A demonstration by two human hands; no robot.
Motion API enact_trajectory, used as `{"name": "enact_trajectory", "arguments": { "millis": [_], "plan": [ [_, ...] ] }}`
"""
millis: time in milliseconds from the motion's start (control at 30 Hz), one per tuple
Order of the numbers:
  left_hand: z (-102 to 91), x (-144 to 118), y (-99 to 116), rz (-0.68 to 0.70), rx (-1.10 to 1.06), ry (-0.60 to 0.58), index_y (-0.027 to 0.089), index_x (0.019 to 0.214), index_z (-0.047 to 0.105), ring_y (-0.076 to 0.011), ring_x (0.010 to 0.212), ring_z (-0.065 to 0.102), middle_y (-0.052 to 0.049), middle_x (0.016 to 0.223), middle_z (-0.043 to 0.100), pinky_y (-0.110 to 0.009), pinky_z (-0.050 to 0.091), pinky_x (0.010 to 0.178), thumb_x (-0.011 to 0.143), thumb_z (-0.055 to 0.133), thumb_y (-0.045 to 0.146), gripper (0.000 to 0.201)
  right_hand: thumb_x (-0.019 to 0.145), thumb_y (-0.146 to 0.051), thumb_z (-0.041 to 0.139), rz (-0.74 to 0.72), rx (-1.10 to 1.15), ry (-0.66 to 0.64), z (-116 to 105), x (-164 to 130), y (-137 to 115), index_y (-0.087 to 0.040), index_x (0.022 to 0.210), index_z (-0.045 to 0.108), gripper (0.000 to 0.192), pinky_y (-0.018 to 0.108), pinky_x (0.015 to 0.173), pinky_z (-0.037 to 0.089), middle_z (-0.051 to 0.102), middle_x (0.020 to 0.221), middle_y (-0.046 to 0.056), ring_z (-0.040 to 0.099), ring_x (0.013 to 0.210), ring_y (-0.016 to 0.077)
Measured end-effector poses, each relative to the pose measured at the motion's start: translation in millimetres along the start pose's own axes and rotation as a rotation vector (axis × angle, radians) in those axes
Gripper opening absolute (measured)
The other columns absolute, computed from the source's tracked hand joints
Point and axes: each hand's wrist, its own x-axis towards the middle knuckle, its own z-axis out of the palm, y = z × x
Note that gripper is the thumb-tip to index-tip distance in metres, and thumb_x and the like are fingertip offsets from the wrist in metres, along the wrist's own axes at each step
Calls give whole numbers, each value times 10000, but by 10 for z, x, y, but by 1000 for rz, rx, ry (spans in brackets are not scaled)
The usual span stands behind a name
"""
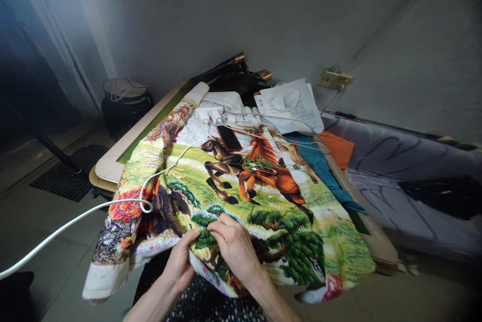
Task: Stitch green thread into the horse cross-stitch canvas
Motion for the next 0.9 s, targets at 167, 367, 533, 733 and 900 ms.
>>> {"name": "enact_trajectory", "arguments": {
  "millis": [167, 367, 533, 733, 900],
  "plan": [
    [23, -17, -2, 17, -18, 26, 126, 655, 711, -206, 728, 676, -54, 693, 735, -336, 532, 797, 630, 748, 87, 59, 868, -50, 581, -19, 27, 51, 25, -22, 5, -196, 813, 712, 204, 228, 648, 404, 600, 784, 11, 594, 719, 144],
    [8, 5, -3, 26, -8, 46, 119, 658, 709, -164, 637, 636, -42, 673, 719, -302, 528, 709, 620, 754, 86, 67, 820, -16, 594, 4, 121, 120, 101, -71, -10, -180, 753, 690, 201, 225, 614, 404, 621, 750, 10, 594, 692, 144],
    [-50, 43, -10, 53, 11, 37, 127, 650, 702, -145, 616, 621, -18, 650, 701, -264, 510, 658, 594, 780, 105, 98, 790, -6, 595, 52, 236, 173, 240, -159, -18, -162, 786, 713, 196, 215, 559, 406, 619, 730, 19, 590, 660, 143],
    [-67, 51, -31, 77, 18, 68, 122, 648, 704, -142, 611, 624, -12, 641, 702, -261, 515, 644, 561, 804, 106, 134, 833, -41, 548, 64, 375, 256, 415, -280, -35, -143, 903, 721, 213, 207, 575, 453, 627, 768, 32, 603, 660, 136],
    [-66, 60, -40, 89, -5, 107, 128, 660, 700, -123, 582, 616, 4, 626, 692, -247, 513, 613, 601, 776, 78, 108, 868, -81, 522, 64, 438, 370, 543, -338, -48, -146, 898, 710, 201, 201, 604, 475, 634, 788, 39, 613, 680, 133]
  ]
}}
